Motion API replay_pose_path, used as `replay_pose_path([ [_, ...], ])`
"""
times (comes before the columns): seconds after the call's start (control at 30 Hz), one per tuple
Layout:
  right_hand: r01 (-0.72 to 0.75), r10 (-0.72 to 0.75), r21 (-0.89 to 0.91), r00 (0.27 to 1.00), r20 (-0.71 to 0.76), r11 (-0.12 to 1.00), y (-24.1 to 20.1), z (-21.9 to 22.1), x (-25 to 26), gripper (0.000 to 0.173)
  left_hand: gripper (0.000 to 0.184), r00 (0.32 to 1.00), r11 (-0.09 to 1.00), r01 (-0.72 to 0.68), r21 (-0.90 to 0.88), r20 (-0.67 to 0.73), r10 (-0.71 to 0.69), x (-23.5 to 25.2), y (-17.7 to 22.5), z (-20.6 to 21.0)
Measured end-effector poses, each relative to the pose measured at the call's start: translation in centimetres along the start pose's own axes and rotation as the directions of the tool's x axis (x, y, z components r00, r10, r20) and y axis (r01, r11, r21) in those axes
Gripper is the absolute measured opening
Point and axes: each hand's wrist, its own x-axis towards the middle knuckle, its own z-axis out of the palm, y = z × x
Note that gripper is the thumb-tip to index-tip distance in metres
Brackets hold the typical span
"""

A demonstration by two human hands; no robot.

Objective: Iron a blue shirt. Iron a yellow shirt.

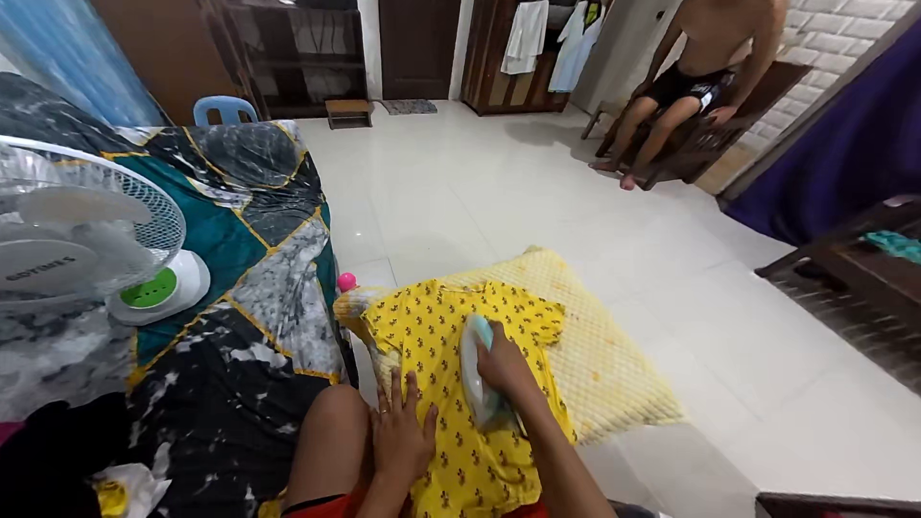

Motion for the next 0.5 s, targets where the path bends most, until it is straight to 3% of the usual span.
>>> replay_pose_path([
  [0.1,-0.022,0.025,-0.043,0.997,0.079,0.999,2.3,1.3,-6.1,0.064,0.084,1.0,0.997,-0.02,-0.08,0.003,0.02,0.3,-0.6,0.3],
  [0.17,-0.033,0.039,-0.053,0.993,0.113,0.998,3.7,2.0,-9.2,0.066,0.085,0.996,0.978,-0.049,-0.205,-0.086,0.031,0.7,-1.3,0.7],
  [0.27,-0.04,0.048,-0.069,0.992,0.119,0.997,5.3,2.9,-11.8,0.068,0.08,0.977,0.919,0.01,-0.395,-0.19,-0.092,1.5,-1.8,0.9],
  [0.37,-0.022,0.033,-0.074,0.99,0.138,0.997,5.1,2.7,-11.7,0.067,0.081,0.955,0.83,0.155,-0.536,-0.132,-0.264,2.2,-1.8,0.8],
  [0.5,0.006,0.002,-0.06,0.991,0.133,0.998,2.6,1.9,-7.9,0.064,0.074,0.966,0.834,0.138,-0.534,-0.113,-0.232,2.2,-2.0,0.7],
])
